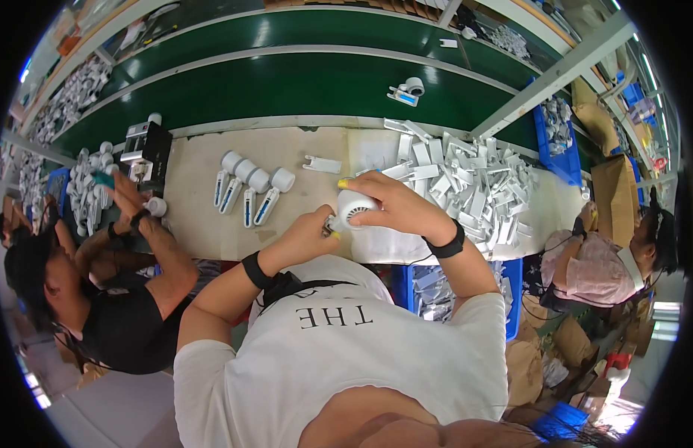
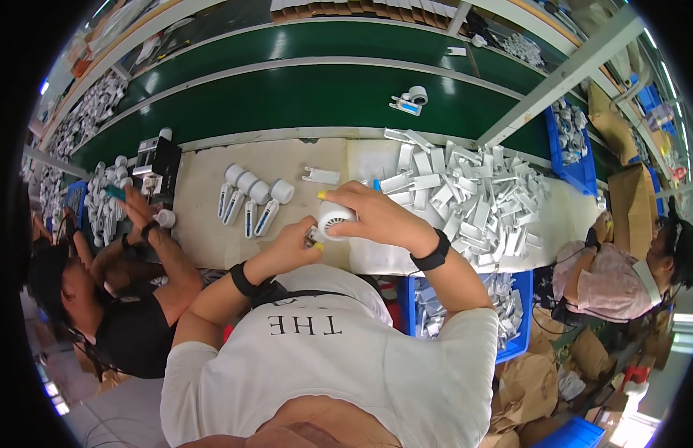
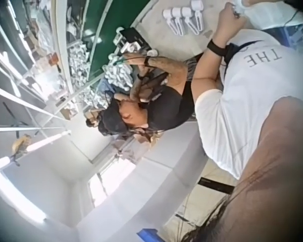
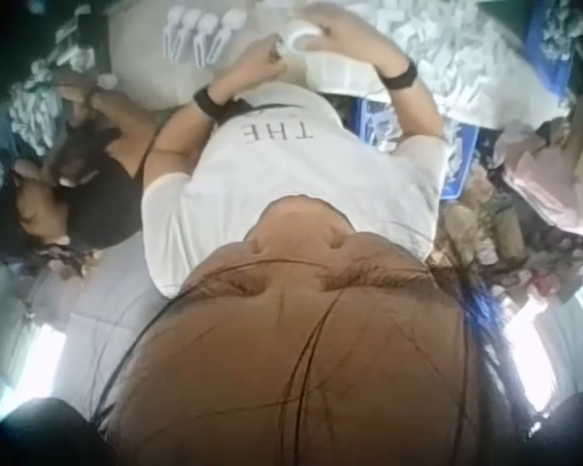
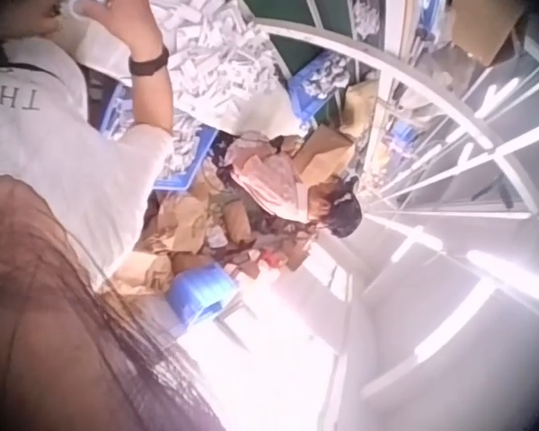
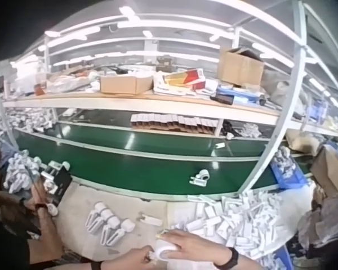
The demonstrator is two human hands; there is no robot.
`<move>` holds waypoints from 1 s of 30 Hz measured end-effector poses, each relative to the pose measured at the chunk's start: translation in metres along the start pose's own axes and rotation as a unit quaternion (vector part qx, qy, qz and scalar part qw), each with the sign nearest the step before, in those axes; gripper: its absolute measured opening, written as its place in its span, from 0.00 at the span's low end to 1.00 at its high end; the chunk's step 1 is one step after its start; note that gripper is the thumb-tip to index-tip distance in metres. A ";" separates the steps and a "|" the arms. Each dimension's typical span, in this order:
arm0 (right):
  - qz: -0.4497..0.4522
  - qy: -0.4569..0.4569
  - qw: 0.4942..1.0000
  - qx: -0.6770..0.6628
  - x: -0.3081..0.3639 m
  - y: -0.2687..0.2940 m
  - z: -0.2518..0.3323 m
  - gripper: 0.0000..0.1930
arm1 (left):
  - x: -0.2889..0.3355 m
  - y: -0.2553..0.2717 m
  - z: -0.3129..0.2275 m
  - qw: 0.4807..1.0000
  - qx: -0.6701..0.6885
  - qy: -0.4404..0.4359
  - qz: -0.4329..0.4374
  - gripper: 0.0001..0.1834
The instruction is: Assembling white LED bulb components and placing them onto a conveyor belt in a factory setting.
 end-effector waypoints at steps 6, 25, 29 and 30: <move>-0.045 0.032 0.997 -0.056 -0.004 -0.031 -0.026 0.28 | 0.006 0.000 -0.001 0.977 0.168 0.124 0.041 0.09; -0.159 -0.199 0.859 0.445 0.000 -0.107 -0.240 0.15 | 0.001 0.016 0.003 0.860 0.496 0.077 -0.092 0.18; -0.070 -0.191 0.874 0.441 -0.011 -0.100 -0.256 0.19 | 0.000 0.015 0.008 0.842 0.525 0.042 -0.118 0.18; -0.068 -0.184 0.876 0.440 -0.013 -0.097 -0.247 0.19 | 0.002 0.016 0.011 0.842 0.523 0.039 -0.129 0.18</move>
Point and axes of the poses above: each hand's wrist, its own x-axis away from the middle knuckle, its own y-axis out of the back of the hand, z = x × y, the point moved 1 cm from there along -x, towards the middle knuckle, and after that the axes turned 15 degrees about x, right-handed, at the moved point
